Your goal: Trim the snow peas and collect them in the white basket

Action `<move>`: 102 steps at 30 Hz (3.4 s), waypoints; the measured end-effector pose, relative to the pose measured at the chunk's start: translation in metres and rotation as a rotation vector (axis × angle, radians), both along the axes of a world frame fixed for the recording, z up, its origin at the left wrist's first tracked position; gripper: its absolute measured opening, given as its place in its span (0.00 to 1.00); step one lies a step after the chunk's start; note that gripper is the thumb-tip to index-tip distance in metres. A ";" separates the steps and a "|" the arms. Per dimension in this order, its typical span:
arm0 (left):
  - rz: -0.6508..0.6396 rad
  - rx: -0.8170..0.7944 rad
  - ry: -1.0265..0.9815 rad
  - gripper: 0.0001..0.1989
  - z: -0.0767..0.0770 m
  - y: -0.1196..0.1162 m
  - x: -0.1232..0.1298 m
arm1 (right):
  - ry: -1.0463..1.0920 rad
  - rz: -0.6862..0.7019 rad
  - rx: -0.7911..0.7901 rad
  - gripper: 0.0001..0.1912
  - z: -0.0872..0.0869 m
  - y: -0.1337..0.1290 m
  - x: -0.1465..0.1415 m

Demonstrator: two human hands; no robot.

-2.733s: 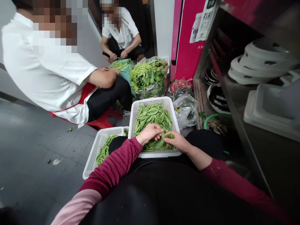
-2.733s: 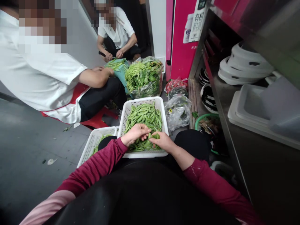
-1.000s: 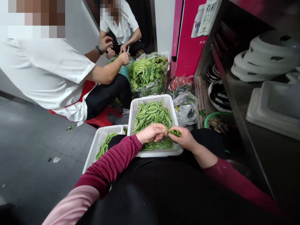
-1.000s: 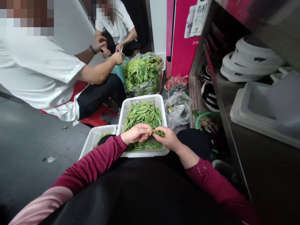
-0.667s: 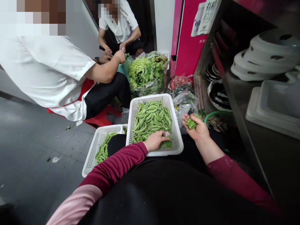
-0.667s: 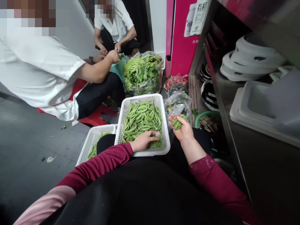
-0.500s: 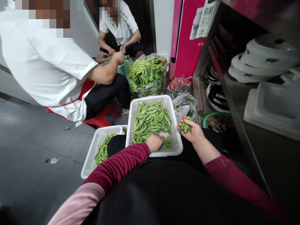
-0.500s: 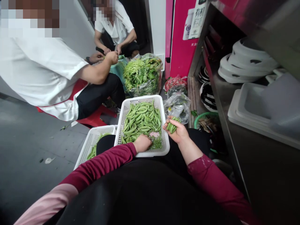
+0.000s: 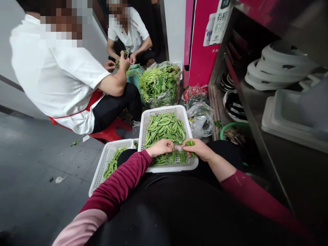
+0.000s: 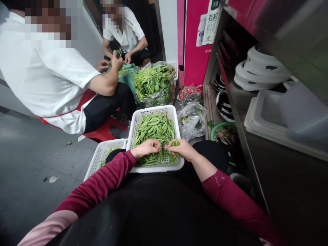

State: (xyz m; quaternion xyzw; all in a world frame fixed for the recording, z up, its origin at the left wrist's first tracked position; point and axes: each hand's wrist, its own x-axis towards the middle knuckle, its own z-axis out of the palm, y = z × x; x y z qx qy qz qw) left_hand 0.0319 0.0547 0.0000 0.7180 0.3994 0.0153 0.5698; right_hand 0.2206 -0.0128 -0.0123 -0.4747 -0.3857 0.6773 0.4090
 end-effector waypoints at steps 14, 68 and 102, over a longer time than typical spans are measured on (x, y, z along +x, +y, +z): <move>-0.033 -0.172 -0.034 0.12 0.010 -0.029 0.002 | 0.061 -0.051 -0.039 0.11 -0.001 -0.004 -0.005; -0.498 0.723 0.561 0.07 -0.048 -0.025 0.020 | 0.146 -0.387 0.127 0.11 0.003 0.007 0.002; -0.403 0.806 0.484 0.12 -0.033 -0.004 0.033 | -0.862 -0.511 0.505 0.05 -0.001 0.002 -0.002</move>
